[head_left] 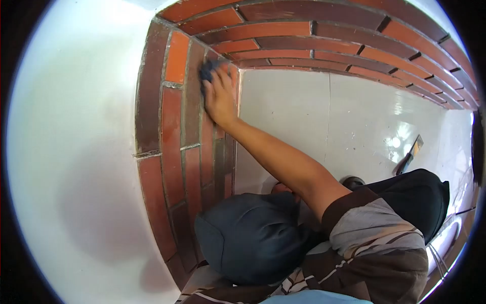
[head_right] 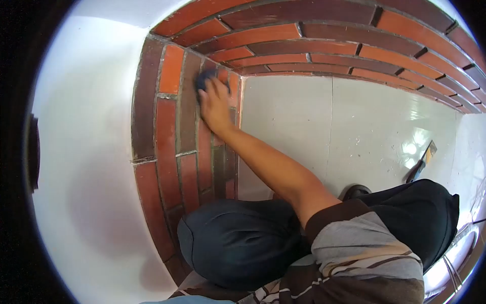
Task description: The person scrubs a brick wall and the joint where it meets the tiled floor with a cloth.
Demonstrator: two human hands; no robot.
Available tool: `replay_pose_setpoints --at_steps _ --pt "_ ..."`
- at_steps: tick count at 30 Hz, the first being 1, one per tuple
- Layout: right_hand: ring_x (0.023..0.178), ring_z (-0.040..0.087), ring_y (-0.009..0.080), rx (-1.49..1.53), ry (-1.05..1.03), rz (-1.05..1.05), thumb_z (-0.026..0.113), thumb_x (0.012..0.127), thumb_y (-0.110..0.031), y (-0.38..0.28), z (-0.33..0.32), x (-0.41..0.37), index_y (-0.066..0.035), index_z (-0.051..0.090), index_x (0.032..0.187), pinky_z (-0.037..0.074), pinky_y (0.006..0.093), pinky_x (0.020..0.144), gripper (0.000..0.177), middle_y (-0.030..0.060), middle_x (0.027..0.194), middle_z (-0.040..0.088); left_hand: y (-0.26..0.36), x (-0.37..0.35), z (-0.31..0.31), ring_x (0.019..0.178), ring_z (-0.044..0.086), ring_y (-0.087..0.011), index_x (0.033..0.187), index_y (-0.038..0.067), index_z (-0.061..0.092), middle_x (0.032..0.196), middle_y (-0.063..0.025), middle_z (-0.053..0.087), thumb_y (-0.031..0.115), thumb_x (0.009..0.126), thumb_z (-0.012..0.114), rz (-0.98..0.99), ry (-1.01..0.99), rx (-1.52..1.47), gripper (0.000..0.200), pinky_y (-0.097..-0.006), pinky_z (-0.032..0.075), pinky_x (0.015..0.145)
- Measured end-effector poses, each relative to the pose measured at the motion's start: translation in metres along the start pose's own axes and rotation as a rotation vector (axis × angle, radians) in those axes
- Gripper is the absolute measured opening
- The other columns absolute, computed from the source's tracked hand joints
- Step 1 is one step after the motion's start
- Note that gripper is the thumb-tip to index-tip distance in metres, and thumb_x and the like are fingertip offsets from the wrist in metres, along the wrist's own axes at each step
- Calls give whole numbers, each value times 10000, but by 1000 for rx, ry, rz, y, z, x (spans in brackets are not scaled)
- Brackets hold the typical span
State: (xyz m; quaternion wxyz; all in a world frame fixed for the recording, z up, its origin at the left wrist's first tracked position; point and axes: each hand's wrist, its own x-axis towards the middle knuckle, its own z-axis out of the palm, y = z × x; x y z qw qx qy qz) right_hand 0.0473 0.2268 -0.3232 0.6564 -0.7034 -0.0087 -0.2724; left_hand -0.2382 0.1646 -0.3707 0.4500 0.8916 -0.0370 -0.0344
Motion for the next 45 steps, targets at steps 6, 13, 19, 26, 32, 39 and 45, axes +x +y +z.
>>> replay_pose_setpoints --at_steps 6,13,19,26,32,39,45 --pt "1257 424 457 76 -131 350 459 1003 -219 53 -6 -21 114 495 1267 342 457 1074 426 318 1348 438 -4 -2 11 645 635 -303 859 19 664 726 -140 635 60 803 700 30 -3 -1 79 -371 498 592" --pt "1304 414 434 99 -67 54 485 989 -190 35 6 25 60 495 1304 340 440 1086 402 284 1386 449 -9 -1 25 643 635 -301 852 16 664 723 -139 633 59 802 701 39 -33 -26 76 -370 497 590" --pt "922 556 479 -75 -210 301 512 957 -165 95 -32 -74 36 560 1020 462 516 804 216 261 990 572 -8 -6 29 642 636 -298 846 13 664 720 -139 632 58 801 703 50 -49 -35 74 -369 496 588" --pt "875 551 488 -168 -236 204 539 936 -224 138 -6 21 -9 582 941 454 530 759 219 271 914 566 -5 -5 36 641 636 -295 838 11 664 717 -138 631 57 799 704 40 -36 -51 73 -368 495 585" --pt "946 573 488 -155 -244 256 530 936 -158 113 -29 -73 0 566 1125 491 521 820 249 254 1147 567 -8 -5 33 639 636 -293 832 8 665 714 -138 630 56 798 706 38 -2 -31 72 -367 495 583" --pt "980 602 421 32 -689 392 629 878 -118 80 -94 -125 39 586 1026 503 462 820 220 250 964 609 -18 15 -2 638 637 -290 825 5 665 711 -137 628 56 797 707 -36 99 -15 71 -366 494 581" --pt "1093 548 424 92 -86 326 548 927 -159 120 -8 -3 47 581 1175 438 452 940 324 260 1145 593 45 99 -113 668 602 -113 931 -43 690 782 -67 662 -8 875 642 44 277 45 81 -264 485 604"
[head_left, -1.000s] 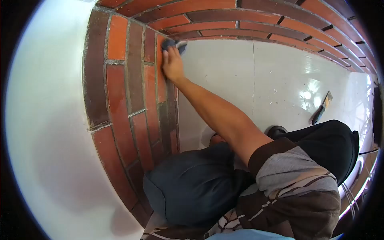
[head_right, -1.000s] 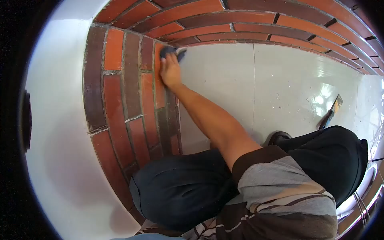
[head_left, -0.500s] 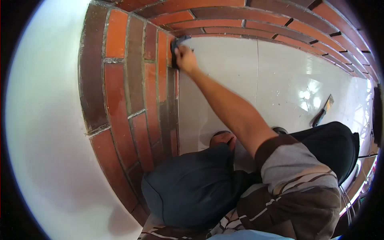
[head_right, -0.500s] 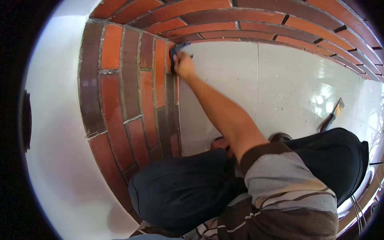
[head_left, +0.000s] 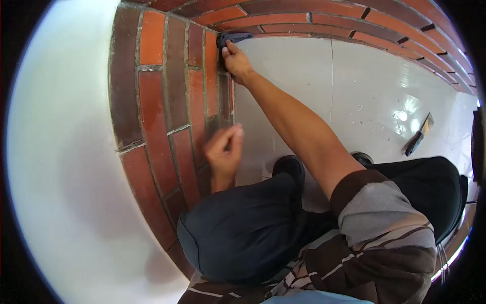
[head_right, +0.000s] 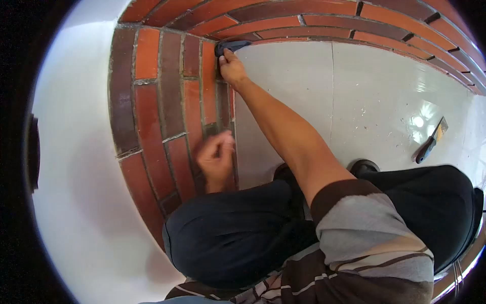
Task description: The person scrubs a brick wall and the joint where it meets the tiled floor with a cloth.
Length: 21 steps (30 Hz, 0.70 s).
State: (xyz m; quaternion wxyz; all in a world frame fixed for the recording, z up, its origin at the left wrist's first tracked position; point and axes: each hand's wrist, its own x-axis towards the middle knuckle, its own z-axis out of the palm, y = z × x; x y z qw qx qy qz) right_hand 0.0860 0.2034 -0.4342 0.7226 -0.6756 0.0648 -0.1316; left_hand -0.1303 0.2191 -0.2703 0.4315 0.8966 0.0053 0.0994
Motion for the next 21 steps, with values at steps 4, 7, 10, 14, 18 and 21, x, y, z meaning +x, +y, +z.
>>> replay_pose_setpoints --at_steps 4,7,10,14,18,21 --pt "1020 523 446 -80 -32 -103 552 920 -121 -31 -7 -78 42 579 1195 426 492 893 320 256 1162 559 61 63 -51 680 601 -113 959 -20 711 804 -73 680 -6 865 673 272 162 229 103 -244 473 615" --pt "938 508 429 1 -101 31 575 901 -76 -66 -33 -170 -6 618 1129 419 487 850 243 232 1034 549 108 83 -70 697 609 -112 1004 -23 701 841 -78 688 4 898 637 106 225 -24 127 -224 482 636" --pt "885 504 418 33 -176 19 586 887 -59 -64 -44 -173 -19 629 1035 417 489 809 159 218 960 539 152 107 -89 701 604 -97 1039 -24 698 854 -78 689 10 915 621 156 191 -7 150 -210 475 626" --pt "892 522 436 14 -110 -62 612 858 -81 -46 -33 -84 -9 629 940 432 488 791 111 226 893 560 173 140 -94 678 562 -79 1066 -8 702 816 -39 673 71 935 625 215 -8 250 171 -220 439 582" --pt "944 559 420 47 -98 27 617 853 -111 -54 -11 18 -13 642 968 454 478 837 153 216 940 594 152 167 -94 617 521 -67 1028 13 711 744 -9 625 45 903 657 343 -191 598 140 -217 411 542" --pt "963 537 415 84 -184 3 600 859 -114 -62 -8 16 -17 616 969 432 487 849 147 218 963 581 141 177 -99 594 531 -84 1000 8 707 707 -40 602 22 869 681 445 -233 679 134 -223 428 537"
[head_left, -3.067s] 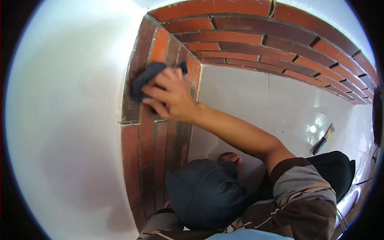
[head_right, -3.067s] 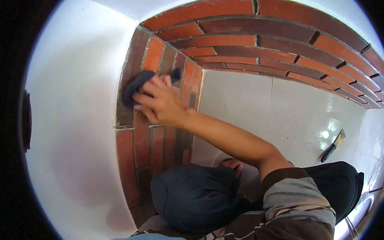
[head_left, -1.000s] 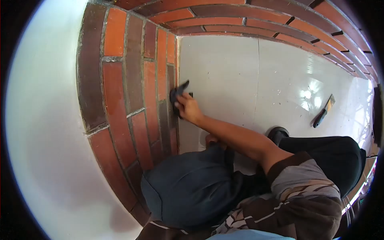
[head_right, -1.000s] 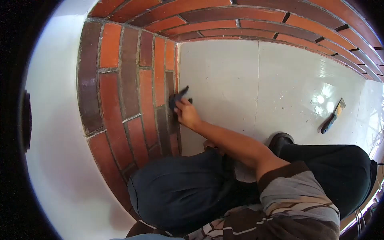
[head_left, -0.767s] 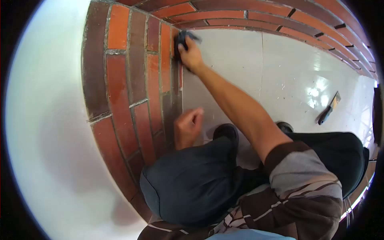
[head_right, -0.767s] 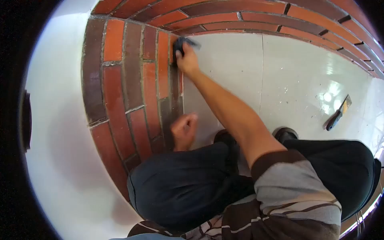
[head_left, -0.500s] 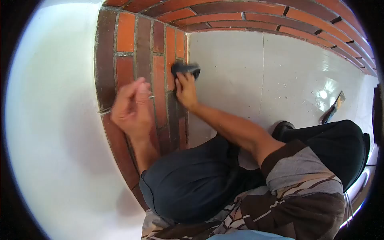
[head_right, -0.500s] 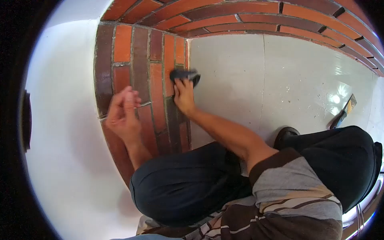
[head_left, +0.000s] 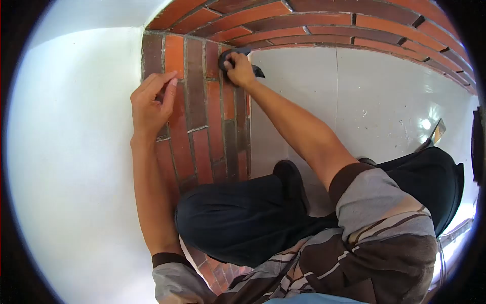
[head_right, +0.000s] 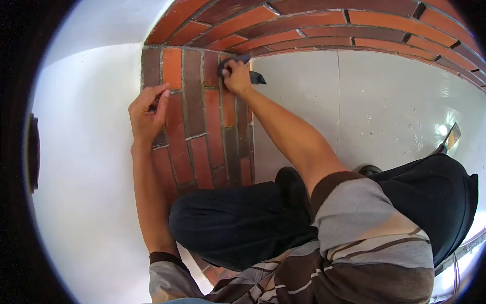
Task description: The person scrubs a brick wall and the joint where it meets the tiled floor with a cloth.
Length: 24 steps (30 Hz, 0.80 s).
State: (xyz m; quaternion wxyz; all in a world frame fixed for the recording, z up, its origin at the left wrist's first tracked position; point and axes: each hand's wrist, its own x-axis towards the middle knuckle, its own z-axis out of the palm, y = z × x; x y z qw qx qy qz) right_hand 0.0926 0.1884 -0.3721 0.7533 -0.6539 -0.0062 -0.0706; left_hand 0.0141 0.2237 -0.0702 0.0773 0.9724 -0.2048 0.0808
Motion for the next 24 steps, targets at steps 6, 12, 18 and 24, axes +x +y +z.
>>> replay_pose_setpoints --at_steps 6,12,18,24 --pt "963 442 441 164 -157 -50 610 860 -82 -86 21 -201 -24 534 1058 384 510 858 220 240 1054 445 -22 -4 1 629 567 -89 983 -10 703 755 -47 652 11 844 703 24 151 -83 140 -213 451 573" --pt "977 492 413 6 173 -333 612 864 -100 -66 31 -50 -40 584 1032 384 530 875 180 203 1010 532 -33 -8 3 684 598 -89 994 -11 708 779 -51 684 44 842 721 -23 200 -190 162 -223 483 621" --pt "905 488 418 8 257 -235 561 910 -141 -61 38 -28 -16 548 951 394 498 799 132 211 971 537 -31 -5 2 698 615 -93 1009 -10 709 797 -62 694 54 844 723 -38 189 -206 177 -228 495 628" --pt "950 456 449 76 -79 -265 576 878 -62 -72 30 -205 35 504 1033 367 535 854 197 260 1011 471 -31 -5 5 714 612 -87 1034 -22 704 815 -56 689 68 866 713 -116 267 -270 191 -216 502 655"
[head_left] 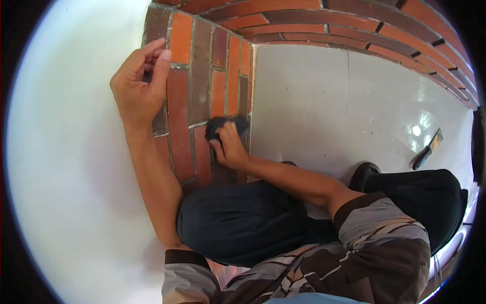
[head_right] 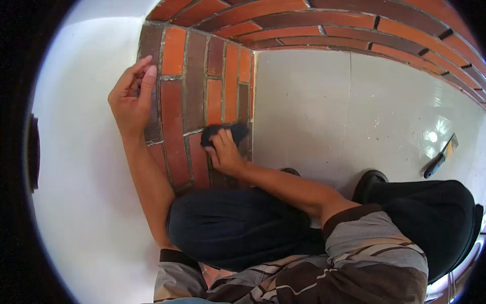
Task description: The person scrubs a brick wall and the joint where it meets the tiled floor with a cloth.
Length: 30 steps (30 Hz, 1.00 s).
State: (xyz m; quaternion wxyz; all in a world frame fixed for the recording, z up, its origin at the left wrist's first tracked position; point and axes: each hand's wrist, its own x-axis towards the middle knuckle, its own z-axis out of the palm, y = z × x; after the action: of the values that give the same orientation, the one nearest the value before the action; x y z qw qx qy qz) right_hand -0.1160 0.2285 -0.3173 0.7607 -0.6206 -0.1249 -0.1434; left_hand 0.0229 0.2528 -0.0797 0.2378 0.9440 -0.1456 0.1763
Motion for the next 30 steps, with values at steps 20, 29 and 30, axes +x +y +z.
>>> replay_pose_setpoints --at_steps 20,29,30 --pt "1317 388 456 -44 -44 -24 506 973 -295 17 3 159 94 456 1305 271 502 1124 514 295 1367 457 -1 4 -1 830 579 -59 1266 8 606 949 -37 695 124 984 537 16 86 -123 312 -205 465 779" --pt "1381 283 487 -125 -153 -96 482 977 -268 36 -5 29 95 376 1371 196 529 1157 546 349 1437 325 5 1 -4 960 614 -130 1307 4 571 1031 -92 699 182 1015 472 -36 53 -43 356 -286 485 888" --pt "1369 299 484 -121 -144 -83 486 974 -270 36 -12 26 95 393 1348 205 526 1154 531 349 1413 347 5 1 -5 961 614 -132 1307 1 569 1033 -94 699 176 1015 464 -35 62 -39 356 -287 485 889"
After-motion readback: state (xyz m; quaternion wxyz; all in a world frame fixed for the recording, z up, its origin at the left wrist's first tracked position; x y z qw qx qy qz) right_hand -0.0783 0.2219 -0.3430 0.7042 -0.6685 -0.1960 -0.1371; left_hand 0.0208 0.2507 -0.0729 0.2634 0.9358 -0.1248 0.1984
